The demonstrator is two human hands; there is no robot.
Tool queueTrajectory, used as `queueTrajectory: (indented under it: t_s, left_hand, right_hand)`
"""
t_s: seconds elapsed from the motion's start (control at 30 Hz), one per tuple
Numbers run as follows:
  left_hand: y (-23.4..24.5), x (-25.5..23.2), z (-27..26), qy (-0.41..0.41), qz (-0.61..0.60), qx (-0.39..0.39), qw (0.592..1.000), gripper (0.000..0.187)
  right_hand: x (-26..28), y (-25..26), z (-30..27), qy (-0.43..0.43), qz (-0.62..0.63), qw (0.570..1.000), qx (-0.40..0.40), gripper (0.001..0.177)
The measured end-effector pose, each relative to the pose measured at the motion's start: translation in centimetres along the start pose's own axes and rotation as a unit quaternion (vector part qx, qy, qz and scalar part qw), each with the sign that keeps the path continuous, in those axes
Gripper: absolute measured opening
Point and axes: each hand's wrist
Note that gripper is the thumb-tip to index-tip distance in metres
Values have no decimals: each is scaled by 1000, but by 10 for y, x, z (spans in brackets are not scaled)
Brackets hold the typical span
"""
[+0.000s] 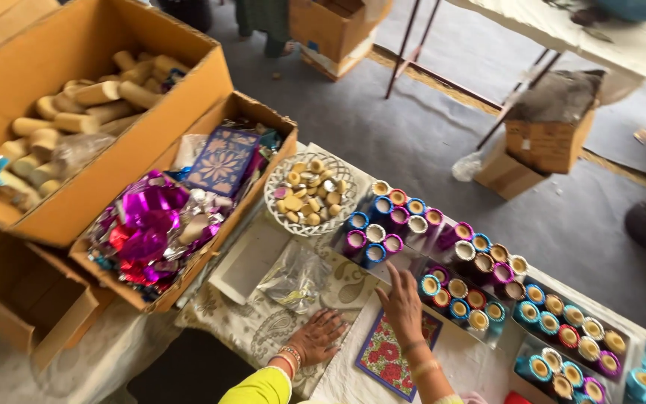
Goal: Wrapping small clay lamps in decorative foil and colored paper and organizing them into boxes.
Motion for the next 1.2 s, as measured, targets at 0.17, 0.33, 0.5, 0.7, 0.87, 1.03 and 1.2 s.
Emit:
queueTrajectory:
  t_s: [0.17, 0.33, 0.5, 0.7, 0.87, 1.03, 1.2]
  left_hand:
    - [-7, 0, 0, 1, 45, 4, 999, 64]
    - [-12, 0, 0, 1, 59, 11, 998, 66]
    - [-18, 2, 0, -9, 83, -8, 996, 71]
    - [-19, -2, -1, 24, 72, -5, 997, 66]
    - [-7, -31, -21, 57, 40, 9, 998, 75]
    - [2, -41, -49, 113, -55, 109, 986, 58]
    - [24, -14, -26, 271, 112, -10, 956, 54]
  right_hand:
    - [-40, -25, -109, -76, 42, 995, 56, 38]
    - [-149, -118, -289, -25, 67, 991, 111, 20]
    - [-216, -186, -356, 145, 49, 987, 58, 13]
    - [-162, -125, -325, -121, 130, 960, 215, 32]
    - [-156, -122, -320, -166, 109, 949, 243, 34]
    - [-136, -105, -313, -174, 136, 951, 218, 33]
    - [-122, -86, -304, -182, 124, 946, 240, 32]
Point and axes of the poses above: each hand's wrist, its own z-axis towards the middle knuckle, its own y-axis out of the back of the hand, x = y × z, and after that the axes turned 4 degrees about z, right-handed
